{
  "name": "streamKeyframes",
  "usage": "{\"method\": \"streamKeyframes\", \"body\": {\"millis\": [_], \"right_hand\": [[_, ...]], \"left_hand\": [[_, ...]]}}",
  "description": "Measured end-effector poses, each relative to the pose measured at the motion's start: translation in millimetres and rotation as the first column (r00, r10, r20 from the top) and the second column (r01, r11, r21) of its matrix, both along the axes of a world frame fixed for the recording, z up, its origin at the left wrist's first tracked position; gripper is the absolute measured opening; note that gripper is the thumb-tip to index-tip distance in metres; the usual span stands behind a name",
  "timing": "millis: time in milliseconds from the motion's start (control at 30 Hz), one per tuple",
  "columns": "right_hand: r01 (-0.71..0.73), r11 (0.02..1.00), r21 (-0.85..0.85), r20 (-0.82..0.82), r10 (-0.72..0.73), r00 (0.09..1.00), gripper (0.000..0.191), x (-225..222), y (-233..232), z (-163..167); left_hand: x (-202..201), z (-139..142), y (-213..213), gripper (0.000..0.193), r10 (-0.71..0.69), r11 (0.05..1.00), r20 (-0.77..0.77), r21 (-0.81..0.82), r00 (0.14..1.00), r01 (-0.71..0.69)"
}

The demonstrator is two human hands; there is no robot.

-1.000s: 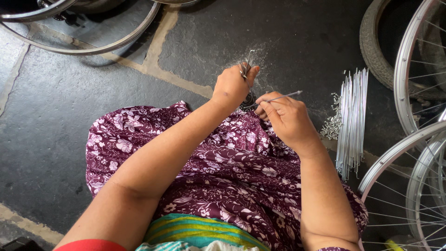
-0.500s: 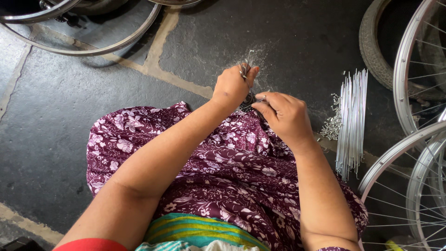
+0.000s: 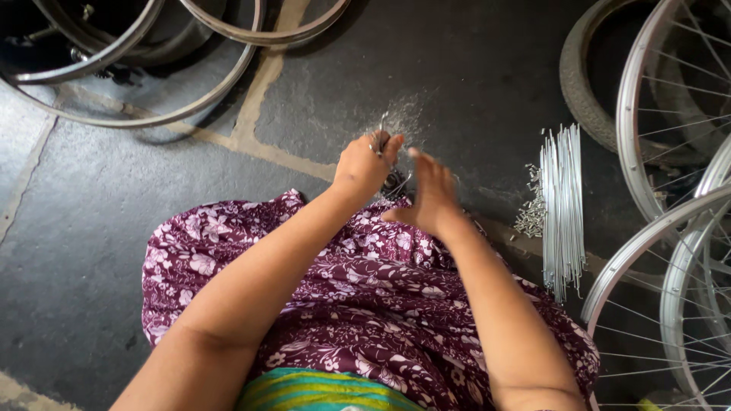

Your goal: The person sits on the floor and inserts bicycle spokes into the hub flange, then threads them through the rim holes. They manipulate the hub and rim to align the spoke holes and continue lacing the wheel.

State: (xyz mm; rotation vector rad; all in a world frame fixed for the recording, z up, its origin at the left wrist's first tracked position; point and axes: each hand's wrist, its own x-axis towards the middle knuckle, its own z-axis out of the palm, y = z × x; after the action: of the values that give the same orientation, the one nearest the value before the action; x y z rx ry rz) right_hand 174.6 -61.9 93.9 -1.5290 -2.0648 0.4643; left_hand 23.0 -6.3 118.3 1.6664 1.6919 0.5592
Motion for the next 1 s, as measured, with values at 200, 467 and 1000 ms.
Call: {"method": "streamKeyframes", "body": {"millis": [200,467,1000], "right_hand": [[-0.003,0.997,-0.080,-0.257,-0.017,0.966,0.056,-23.7,7.4,-52.7],[-0.121,0.949,-0.291,-0.562,-0.067,0.825,0.016,-10.4,13.0,-80.9],[0.064,0.995,-0.078,-0.439,-0.092,0.894,0.016,-6.7,14.4,-87.2]], "left_hand": [[6.6,2.8,-15.1,0.031,-0.159,0.986,-0.163,0.023,0.974,0.165],[-49.4,-23.1,6.6,0.079,-0.579,0.810,0.230,0.053,0.782,0.584],[-7.3,-132.4,-16.4,0.082,-0.303,0.907,0.128,0.344,0.945,0.244]]}}
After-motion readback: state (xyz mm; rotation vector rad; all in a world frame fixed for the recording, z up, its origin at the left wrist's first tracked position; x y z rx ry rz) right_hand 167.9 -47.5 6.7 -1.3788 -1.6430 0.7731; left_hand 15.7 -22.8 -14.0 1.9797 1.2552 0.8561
